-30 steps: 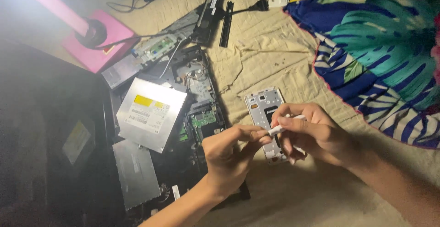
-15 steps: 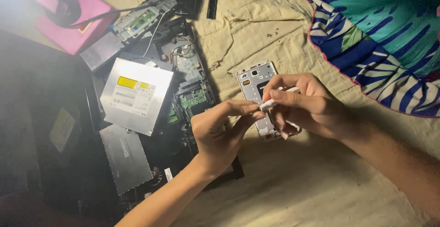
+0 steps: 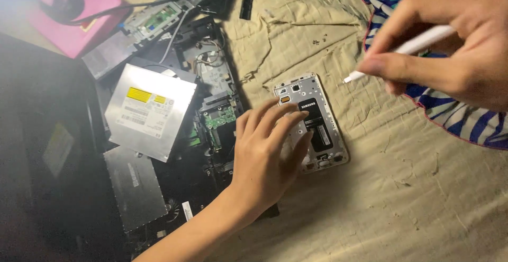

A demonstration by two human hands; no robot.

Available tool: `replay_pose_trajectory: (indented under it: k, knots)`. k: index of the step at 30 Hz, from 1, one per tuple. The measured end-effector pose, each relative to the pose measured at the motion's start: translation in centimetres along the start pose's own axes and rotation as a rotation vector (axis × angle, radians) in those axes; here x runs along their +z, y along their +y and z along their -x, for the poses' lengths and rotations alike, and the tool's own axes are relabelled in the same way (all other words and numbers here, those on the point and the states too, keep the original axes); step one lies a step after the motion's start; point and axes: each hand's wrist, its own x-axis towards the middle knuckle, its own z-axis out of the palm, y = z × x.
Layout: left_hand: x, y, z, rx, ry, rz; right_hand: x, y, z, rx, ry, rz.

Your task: Disassembling a smartphone using a small tool to remove screws and pry internal components

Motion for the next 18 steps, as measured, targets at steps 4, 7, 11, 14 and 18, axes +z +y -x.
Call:
replay_pose_trajectory:
  k: [4,7,11,14,18]
  knots:
    - [0.4,-0.2,0.3,0.015,-0.196,-0.117,0.6,3.6,-3.2,-0.210,-0.044,0.231]
    - [0.4,0.0,0.1,0.067,-0.346,-0.252,1.4,4.6,-4.6,-0.224,-0.116,0.582]
    - [0.4,-0.3,0.0,0.059,-0.392,-0.234,3.3,6.3,-5.5,-0.179,-0.217,0.754]
    - [0.4,-0.2,0.1,0.047,-0.386,-0.218,4.2,6.8,-5.5,-0.184,-0.340,0.821]
    - [0.6,-0.3,0.0,0.053,-0.357,-0.225,4.7,7.9,-5.1,-0.242,-0.308,0.854]
